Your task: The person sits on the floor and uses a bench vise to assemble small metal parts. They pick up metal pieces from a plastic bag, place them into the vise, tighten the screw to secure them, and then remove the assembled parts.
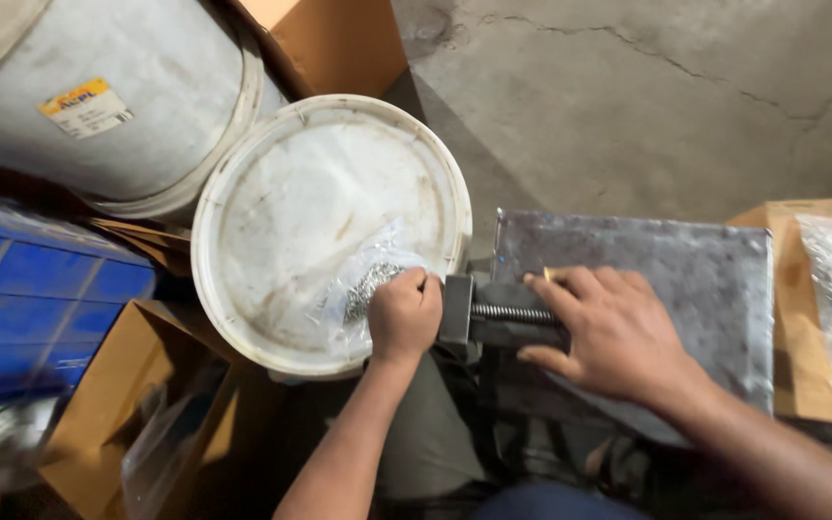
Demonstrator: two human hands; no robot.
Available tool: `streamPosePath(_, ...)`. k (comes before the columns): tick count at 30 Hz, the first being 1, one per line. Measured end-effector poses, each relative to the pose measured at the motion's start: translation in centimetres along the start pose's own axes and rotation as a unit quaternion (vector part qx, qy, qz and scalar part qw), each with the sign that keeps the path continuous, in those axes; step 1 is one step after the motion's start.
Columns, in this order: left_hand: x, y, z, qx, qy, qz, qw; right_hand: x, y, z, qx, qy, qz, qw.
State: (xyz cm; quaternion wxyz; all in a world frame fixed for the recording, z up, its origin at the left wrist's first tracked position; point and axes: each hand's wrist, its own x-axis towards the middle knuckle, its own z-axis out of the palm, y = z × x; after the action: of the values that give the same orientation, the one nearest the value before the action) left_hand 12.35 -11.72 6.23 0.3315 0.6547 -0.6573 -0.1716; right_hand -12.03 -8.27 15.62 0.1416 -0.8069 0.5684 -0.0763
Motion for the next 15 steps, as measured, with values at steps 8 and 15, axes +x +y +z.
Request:
streamPosePath(8, 0.0, 0.7, -0.3, -0.001, -0.014, -0.043, 0.999, 3.0, 2.3, -0.3, 0.03, -0.214, 0.175, 0.961)
streamPosePath(15, 0.1, -1.1, 1.0, -0.058, -0.019, -0.085, 0.995, 4.3, 4.1, 0.2, 0.055, -0.277, 0.148, 0.948)
